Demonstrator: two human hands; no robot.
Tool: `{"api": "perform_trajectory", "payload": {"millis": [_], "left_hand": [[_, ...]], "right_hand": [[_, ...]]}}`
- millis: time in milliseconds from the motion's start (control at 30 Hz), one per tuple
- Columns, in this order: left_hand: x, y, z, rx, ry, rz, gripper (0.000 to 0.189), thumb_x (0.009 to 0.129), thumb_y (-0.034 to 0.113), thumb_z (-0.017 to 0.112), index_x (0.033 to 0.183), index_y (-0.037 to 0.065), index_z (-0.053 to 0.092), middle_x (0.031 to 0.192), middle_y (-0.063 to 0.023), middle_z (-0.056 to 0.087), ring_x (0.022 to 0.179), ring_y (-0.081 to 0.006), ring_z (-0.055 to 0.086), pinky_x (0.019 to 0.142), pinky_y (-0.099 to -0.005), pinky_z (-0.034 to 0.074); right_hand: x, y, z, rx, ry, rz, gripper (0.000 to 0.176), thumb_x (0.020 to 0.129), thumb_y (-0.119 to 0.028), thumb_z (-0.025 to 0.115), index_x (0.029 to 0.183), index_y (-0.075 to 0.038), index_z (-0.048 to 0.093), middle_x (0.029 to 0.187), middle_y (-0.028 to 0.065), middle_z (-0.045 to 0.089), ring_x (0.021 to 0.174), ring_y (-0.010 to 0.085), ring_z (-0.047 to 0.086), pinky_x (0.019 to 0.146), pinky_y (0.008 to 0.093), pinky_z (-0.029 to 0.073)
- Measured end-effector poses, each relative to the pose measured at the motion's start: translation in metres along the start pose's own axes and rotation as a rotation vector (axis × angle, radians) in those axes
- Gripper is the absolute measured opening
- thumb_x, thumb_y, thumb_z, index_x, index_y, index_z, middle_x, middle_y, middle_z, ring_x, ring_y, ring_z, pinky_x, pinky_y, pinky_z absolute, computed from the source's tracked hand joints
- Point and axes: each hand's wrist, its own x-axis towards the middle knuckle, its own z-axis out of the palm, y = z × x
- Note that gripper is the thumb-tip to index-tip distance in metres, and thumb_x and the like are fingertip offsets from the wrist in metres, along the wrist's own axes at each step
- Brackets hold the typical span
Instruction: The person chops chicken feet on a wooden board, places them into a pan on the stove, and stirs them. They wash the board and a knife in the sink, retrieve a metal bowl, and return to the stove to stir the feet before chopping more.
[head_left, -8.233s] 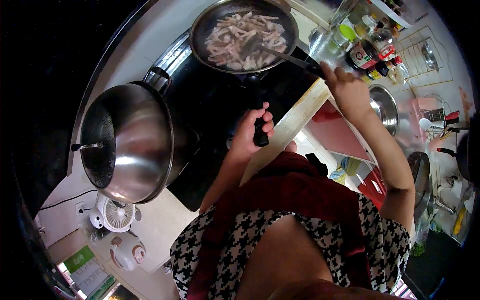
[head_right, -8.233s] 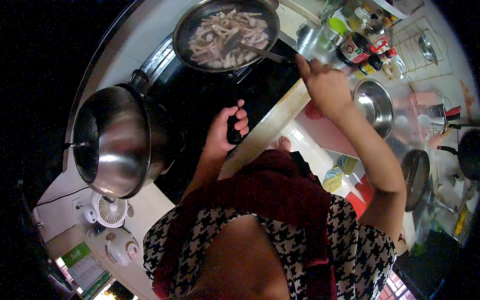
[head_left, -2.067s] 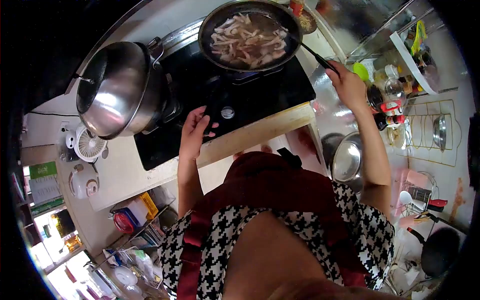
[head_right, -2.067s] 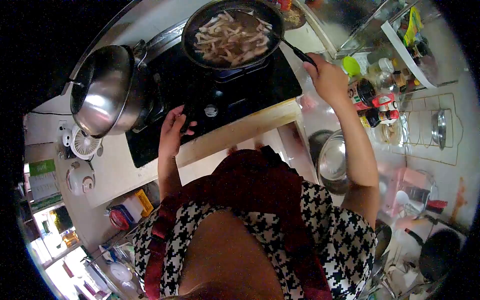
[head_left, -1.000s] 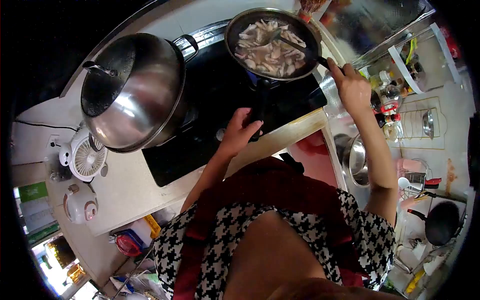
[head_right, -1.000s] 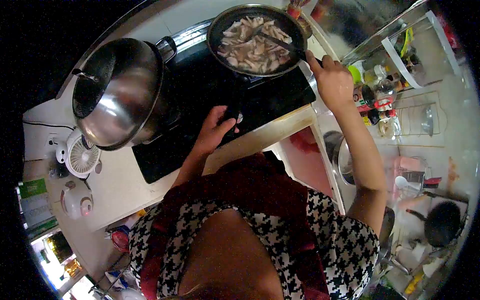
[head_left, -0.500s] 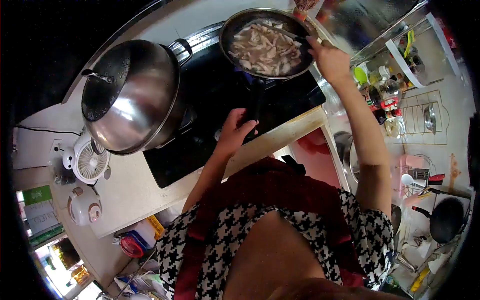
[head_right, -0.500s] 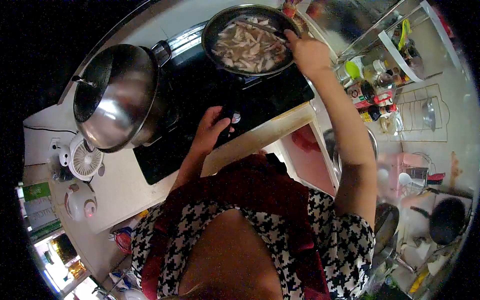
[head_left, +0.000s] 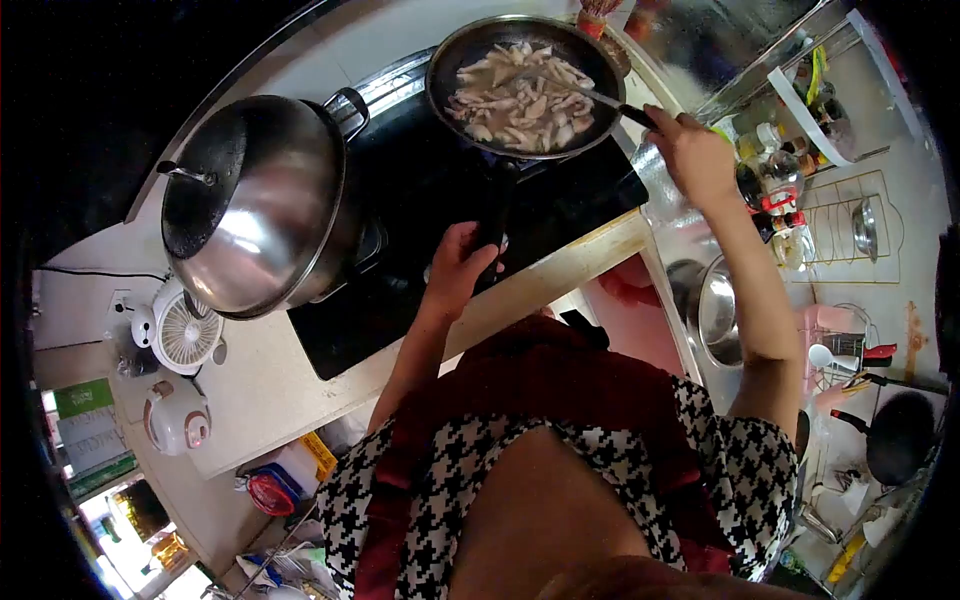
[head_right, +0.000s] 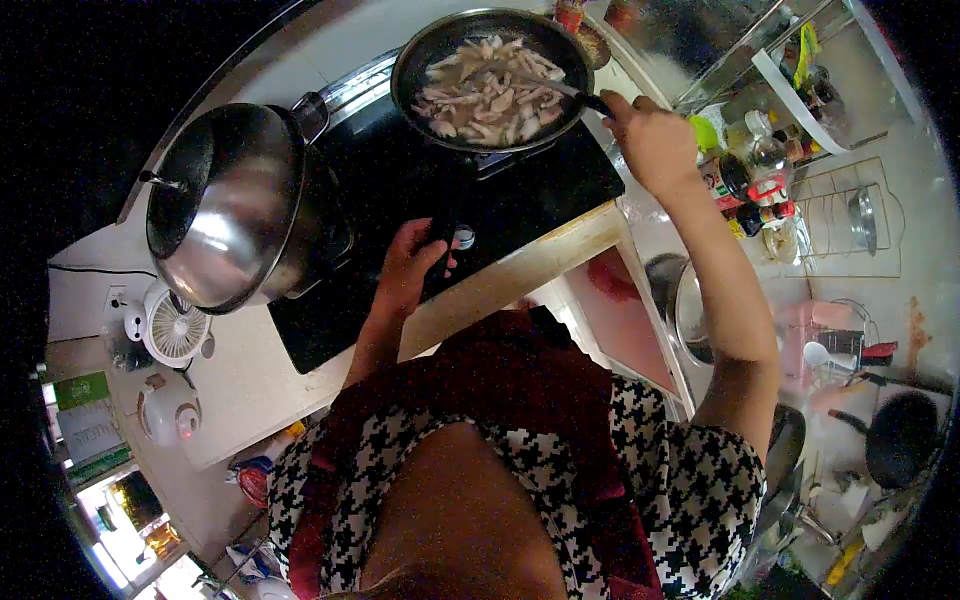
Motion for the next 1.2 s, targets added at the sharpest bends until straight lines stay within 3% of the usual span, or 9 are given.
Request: {"api": "perform_trajectory", "payload": {"millis": [200,333,433,533,633,833,967,1067,1200], "left_hand": [[-0.003,0.001,0.001,-0.006,0.030,-0.034,0.036,0.085,0.011,0.054,0.119,0.003,0.043,0.096,-0.0126,0.062,0.075,-0.0174,0.058,0.063,-0.0302,0.049],[-0.003,0.002,0.001,-0.036,0.025,-0.043,0.035,0.084,0.010,0.054,0.117,0.003,0.043,0.096,-0.0112,0.062,0.074,-0.0163,0.058,0.063,-0.0294,0.048],[-0.001,0.002,0.002,-0.077,0.021,-0.039,0.033,0.083,0.007,0.055,0.114,0.003,0.043,0.096,-0.0096,0.061,0.072,-0.0143,0.058,0.063,-0.0278,0.048],[-0.002,0.003,0.002,-0.074,0.021,-0.056,0.032,0.083,0.006,0.055,0.113,0.003,0.044,0.096,-0.0098,0.060,0.072,-0.0144,0.058,0.064,-0.0281,0.048],[0.000,0.000,0.000,-0.088,0.009,-0.034,0.032,0.083,0.006,0.056,0.112,0.003,0.044,0.095,-0.0096,0.060,0.072,-0.0144,0.058,0.064,-0.0282,0.048],[-0.002,0.007,0.002,-0.080,0.021,-0.064,0.032,0.082,0.006,0.056,0.112,0.002,0.044,0.095,-0.0098,0.060,0.073,-0.0142,0.057,0.065,-0.0277,0.048],[0.000,0.001,-0.001,-0.079,0.008,-0.047,0.033,0.082,0.005,0.056,0.113,0.001,0.044,0.094,-0.0100,0.059,0.075,-0.0150,0.057,0.066,-0.0283,0.048],[0.001,-0.003,-0.003,-0.083,-0.007,-0.036,0.034,0.082,0.005,0.056,0.113,0.001,0.044,0.095,-0.0104,0.059,0.078,-0.0161,0.057,0.068,-0.0295,0.049],[-0.002,0.008,0.002,-0.060,0.028,-0.059,0.034,0.082,0.004,0.056,0.114,0.000,0.044,0.098,-0.0112,0.058,0.085,-0.0171,0.058,0.072,-0.0308,0.051]], "right_hand": [[0.038,0.012,0.028,0.147,-0.127,0.256,0.033,0.089,-0.040,0.046,0.115,-0.021,0.055,0.089,0.0129,0.065,0.077,0.0335,0.063,0.066,0.0448,0.050],[0.044,0.011,0.060,0.281,-0.156,0.286,0.037,0.089,-0.044,0.046,0.116,-0.020,0.056,0.081,0.0092,0.066,0.078,0.0304,0.064,0.070,0.0429,0.049],[0.037,0.031,0.065,0.609,-0.297,0.306,0.039,0.088,-0.046,0.049,0.114,-0.018,0.059,0.074,0.0086,0.066,0.073,0.0265,0.064,0.068,0.0396,0.048],[0.035,0.047,0.068,0.874,-0.265,0.401,0.039,0.087,-0.044,0.051,0.110,-0.014,0.061,0.071,0.0088,0.065,0.069,0.0231,0.064,0.066,0.0370,0.047],[0.043,0.036,0.049,0.652,-0.248,0.379,0.038,0.087,-0.041,0.052,0.110,-0.012,0.061,0.069,0.0095,0.064,0.065,0.0207,0.063,0.064,0.0346,0.047],[0.046,0.017,0.080,1.058,-0.358,0.457,0.037,0.087,-0.036,0.056,0.108,-0.007,0.061,0.070,0.0113,0.063,0.065,0.0171,0.063,0.062,0.0312,0.047],[0.027,0.019,0.066,0.916,-0.319,0.331,0.035,0.087,-0.035,0.056,0.109,-0.009,0.061,0.076,0.0140,0.064,0.063,0.0202,0.063,0.061,0.0338,0.047],[0.006,0.009,0.028,0.560,-0.100,0.067,0.032,0.086,-0.034,0.056,0.113,-0.015,0.059,0.075,0.0130,0.065,0.062,0.0246,0.063,0.058,0.0376,0.048],[-0.029,-0.017,-0.028,0.179,-0.070,-0.019,0.035,0.083,-0.030,0.059,0.118,-0.022,0.056,0.072,0.0088,0.060,0.058,0.0265,0.060,0.051,0.0362,0.046]]}}
